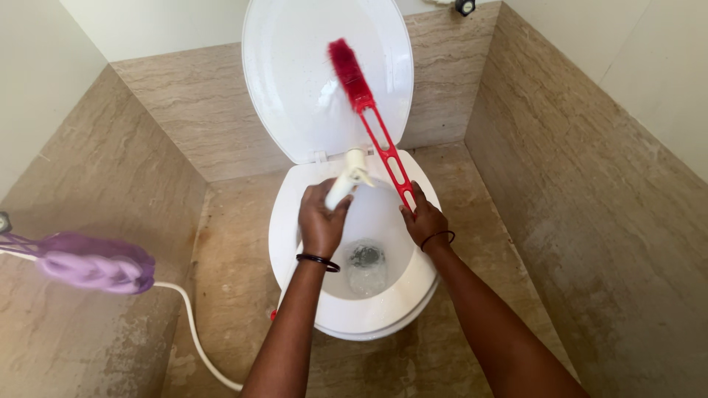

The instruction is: The person scrubs the inside of a toilet bowl with a red toilet brush while simultaneously rinsing it with a handheld bidet sprayer. They then close the toilet lid and scrub the top surface of the lid with the same brush and sprayer.

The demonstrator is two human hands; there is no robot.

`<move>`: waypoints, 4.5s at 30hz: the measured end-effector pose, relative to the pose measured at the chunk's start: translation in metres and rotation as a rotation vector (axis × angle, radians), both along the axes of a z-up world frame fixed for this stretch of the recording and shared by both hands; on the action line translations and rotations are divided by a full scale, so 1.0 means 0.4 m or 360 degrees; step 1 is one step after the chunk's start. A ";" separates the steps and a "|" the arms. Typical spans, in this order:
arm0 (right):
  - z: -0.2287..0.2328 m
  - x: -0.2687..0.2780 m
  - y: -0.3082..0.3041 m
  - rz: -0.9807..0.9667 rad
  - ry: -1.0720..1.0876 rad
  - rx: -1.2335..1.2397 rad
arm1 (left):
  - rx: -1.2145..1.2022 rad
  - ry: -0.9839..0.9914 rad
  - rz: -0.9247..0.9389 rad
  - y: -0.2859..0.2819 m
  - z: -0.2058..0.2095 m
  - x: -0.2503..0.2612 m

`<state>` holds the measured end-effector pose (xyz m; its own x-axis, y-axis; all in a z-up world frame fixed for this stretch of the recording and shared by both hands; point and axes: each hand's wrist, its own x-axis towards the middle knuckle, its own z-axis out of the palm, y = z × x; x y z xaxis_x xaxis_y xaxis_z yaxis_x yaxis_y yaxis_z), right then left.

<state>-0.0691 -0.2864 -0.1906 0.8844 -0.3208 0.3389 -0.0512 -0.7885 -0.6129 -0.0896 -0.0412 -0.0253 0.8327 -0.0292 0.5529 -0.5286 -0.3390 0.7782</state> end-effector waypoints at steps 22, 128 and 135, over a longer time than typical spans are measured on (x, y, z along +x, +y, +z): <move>0.016 -0.005 0.010 -0.0194 -0.0086 0.0152 | 0.1060 -0.0273 0.0220 0.003 -0.296 -0.120; 0.105 0.031 0.058 -0.0110 0.0394 -0.0149 | 0.1508 0.0093 0.0334 0.072 -0.311 -0.104; 0.089 0.042 0.059 -0.0129 0.0397 -0.0155 | 0.1542 0.0030 0.0353 0.068 -0.299 -0.095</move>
